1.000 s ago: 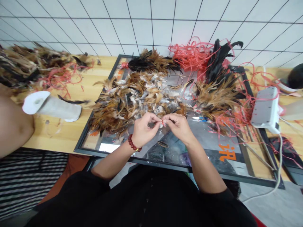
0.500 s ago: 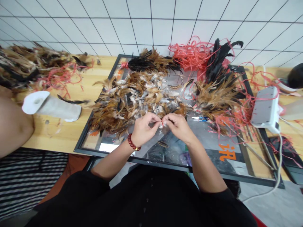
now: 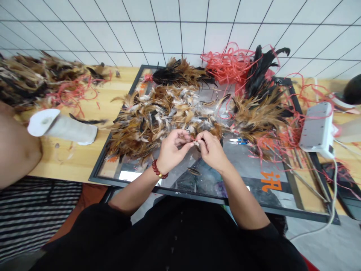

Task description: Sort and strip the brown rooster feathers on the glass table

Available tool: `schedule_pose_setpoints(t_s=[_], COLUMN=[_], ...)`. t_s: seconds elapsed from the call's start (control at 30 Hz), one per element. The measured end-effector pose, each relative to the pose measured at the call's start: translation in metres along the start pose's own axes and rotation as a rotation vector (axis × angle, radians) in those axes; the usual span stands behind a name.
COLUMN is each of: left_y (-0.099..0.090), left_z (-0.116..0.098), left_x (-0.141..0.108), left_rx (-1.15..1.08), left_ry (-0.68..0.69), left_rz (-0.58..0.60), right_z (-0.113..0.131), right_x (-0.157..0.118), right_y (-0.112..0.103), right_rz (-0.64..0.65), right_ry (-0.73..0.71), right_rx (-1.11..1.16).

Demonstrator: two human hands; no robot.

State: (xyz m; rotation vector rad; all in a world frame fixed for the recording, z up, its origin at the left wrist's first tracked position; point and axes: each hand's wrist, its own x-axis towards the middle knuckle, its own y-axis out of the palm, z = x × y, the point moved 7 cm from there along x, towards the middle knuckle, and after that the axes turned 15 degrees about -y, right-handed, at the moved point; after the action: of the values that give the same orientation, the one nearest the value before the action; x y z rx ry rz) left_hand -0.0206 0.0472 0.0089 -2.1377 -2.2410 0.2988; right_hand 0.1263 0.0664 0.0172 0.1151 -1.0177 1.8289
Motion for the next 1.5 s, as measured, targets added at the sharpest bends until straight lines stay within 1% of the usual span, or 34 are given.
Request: schedule_pose_setpoints(t_s=[0.1, 0.17, 0.23, 0.33, 0.5, 0.57, 0.7, 0.8, 0.97, 1.03, 1.13, 1.3, 1.5], left_y=[0.010, 0.015, 0.015, 0.014, 0.016, 0.016, 0.016, 0.016, 0.016, 0.016, 0.017, 0.015, 0.010], left_z=[0.013, 0.018, 0.018, 0.016, 0.020, 0.021, 0.021, 0.020, 0.018, 0.017, 0.017, 0.018, 0.018], left_x=[0.005, 0.006, 0.006, 0.005, 0.005, 0.006, 0.007, 0.006, 0.008, 0.008, 0.007, 0.006, 0.008], left_rx=[-0.245, -0.381, -0.476, -0.562, -0.629, -0.611, -0.584, -0.557, -0.481, -0.479, -0.484, -0.449, -0.426], left_ry=[-0.227, -0.333, -0.379, -0.403, -0.509, -0.500, -0.427, -0.362, -0.271, -0.258, -0.265, -0.253, -0.219], left_rz=[0.151, 0.217, 0.208, 0.199, 0.274, 0.285, 0.270, 0.265, 0.294, 0.302, 0.298, 0.239, 0.193], right_z=[0.002, 0.005, 0.008, 0.010, 0.010, 0.010, 0.006, 0.000, -0.012, -0.016, -0.020, -0.016, -0.005], right_x=[0.001, 0.001, 0.002, 0.002, 0.002, 0.002, 0.000, -0.003, -0.007, -0.007, -0.008, -0.007, -0.005], right_y=[-0.002, -0.002, 0.000, 0.001, -0.002, -0.003, -0.001, 0.001, 0.007, 0.008, 0.009, 0.008, 0.006], right_rz=[-0.061, -0.069, -0.055, -0.070, -0.107, -0.102, -0.107, -0.136, -0.192, -0.221, -0.256, -0.238, -0.165], right_ry=[0.004, -0.003, -0.021, -0.022, 0.007, 0.012, 0.061, 0.120, 0.243, 0.286, 0.324, 0.324, 0.246], right_rx=[-0.015, -0.030, -0.045, -0.050, -0.047, -0.054, -0.008, 0.110, 0.392, 0.483, 0.532, 0.559, 0.599])
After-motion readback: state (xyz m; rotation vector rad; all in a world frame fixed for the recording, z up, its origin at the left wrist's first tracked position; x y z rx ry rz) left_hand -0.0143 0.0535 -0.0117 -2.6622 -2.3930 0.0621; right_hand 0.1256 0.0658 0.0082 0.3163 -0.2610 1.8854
